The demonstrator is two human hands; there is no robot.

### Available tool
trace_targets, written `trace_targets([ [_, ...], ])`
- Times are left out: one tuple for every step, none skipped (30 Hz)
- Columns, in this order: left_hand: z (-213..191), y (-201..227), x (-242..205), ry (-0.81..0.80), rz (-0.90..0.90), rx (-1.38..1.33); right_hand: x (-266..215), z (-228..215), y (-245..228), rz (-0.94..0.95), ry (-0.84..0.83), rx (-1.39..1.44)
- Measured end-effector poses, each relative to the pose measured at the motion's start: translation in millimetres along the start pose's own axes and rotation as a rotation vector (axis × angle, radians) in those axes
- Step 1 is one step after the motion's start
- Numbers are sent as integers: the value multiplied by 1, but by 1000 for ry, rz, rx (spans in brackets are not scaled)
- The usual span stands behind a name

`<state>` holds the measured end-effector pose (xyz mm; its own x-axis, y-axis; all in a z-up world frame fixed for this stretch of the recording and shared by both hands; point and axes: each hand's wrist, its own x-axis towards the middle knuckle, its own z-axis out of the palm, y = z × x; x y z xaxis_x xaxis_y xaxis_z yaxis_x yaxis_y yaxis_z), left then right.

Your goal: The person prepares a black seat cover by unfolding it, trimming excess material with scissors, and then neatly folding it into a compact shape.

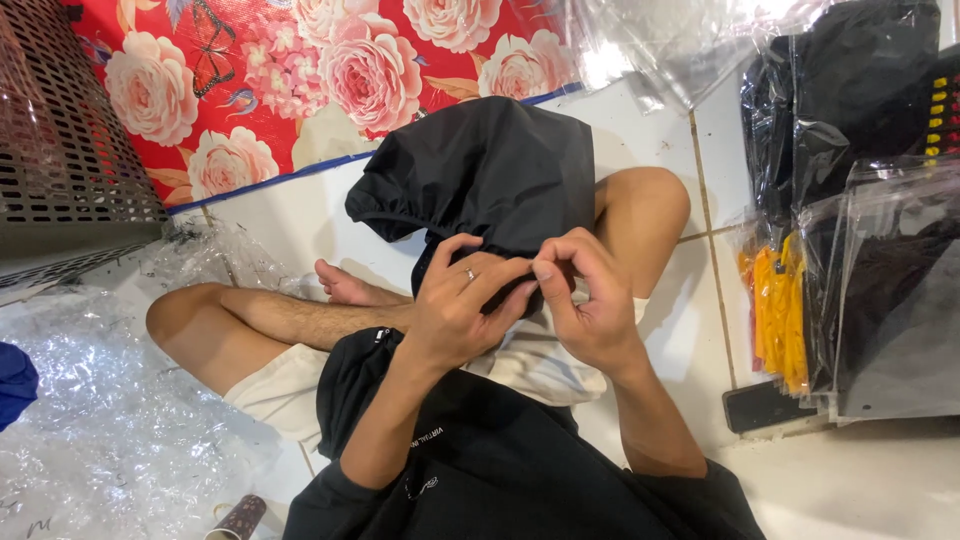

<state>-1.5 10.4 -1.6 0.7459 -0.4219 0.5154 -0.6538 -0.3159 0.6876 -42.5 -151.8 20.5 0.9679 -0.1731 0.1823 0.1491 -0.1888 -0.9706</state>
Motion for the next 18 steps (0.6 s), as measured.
trace_targets([
  [-3,-2,-2,-18,1,-13,2,0,-2,-3,-43,-12],
  [-9,-1,-2,-17,1,-15,2,-1,-2,-3,-43,-14],
  [-16,0,-2,-62,-28,5,3,-1,-1,-3,-112,-7],
  [-22,0,-1,-106,-57,24,3,-1,-1,-3,-182,0],
  [-26,-1,-2,-106,-58,24,4,-1,2,-3,-183,0],
  [-31,-2,-4,-79,-87,39,4,0,6,-17,-179,-20],
  [-35,-3,-4,-51,-114,53,5,1,9,-32,-174,-42],
  [-47,-11,-11,-49,-115,52,7,-4,16,-32,-175,-43],
  [-58,-20,-18,9,-156,155,11,-8,23,-2,-120,-42],
  [-69,-29,-24,68,-198,257,15,-13,30,28,-64,-41],
  [-93,-42,-36,69,-197,255,22,-20,37,27,-64,-44],
  [-116,-55,-48,178,-313,155,29,-27,43,149,38,-77],
  [-138,-69,-58,285,-426,52,37,-35,50,268,141,-109],
  [-161,-61,-55,288,-422,49,42,-40,66,263,143,-111],
  [-184,-53,-52,418,-386,194,47,-44,82,272,168,-127],
  [-206,-45,-49,546,-349,339,52,-49,98,282,194,-143],
  [-210,-39,-49,547,-352,338,55,-44,104,283,192,-146],
  [-214,-32,-49,510,-316,361,57,-39,110,330,132,-265],
])
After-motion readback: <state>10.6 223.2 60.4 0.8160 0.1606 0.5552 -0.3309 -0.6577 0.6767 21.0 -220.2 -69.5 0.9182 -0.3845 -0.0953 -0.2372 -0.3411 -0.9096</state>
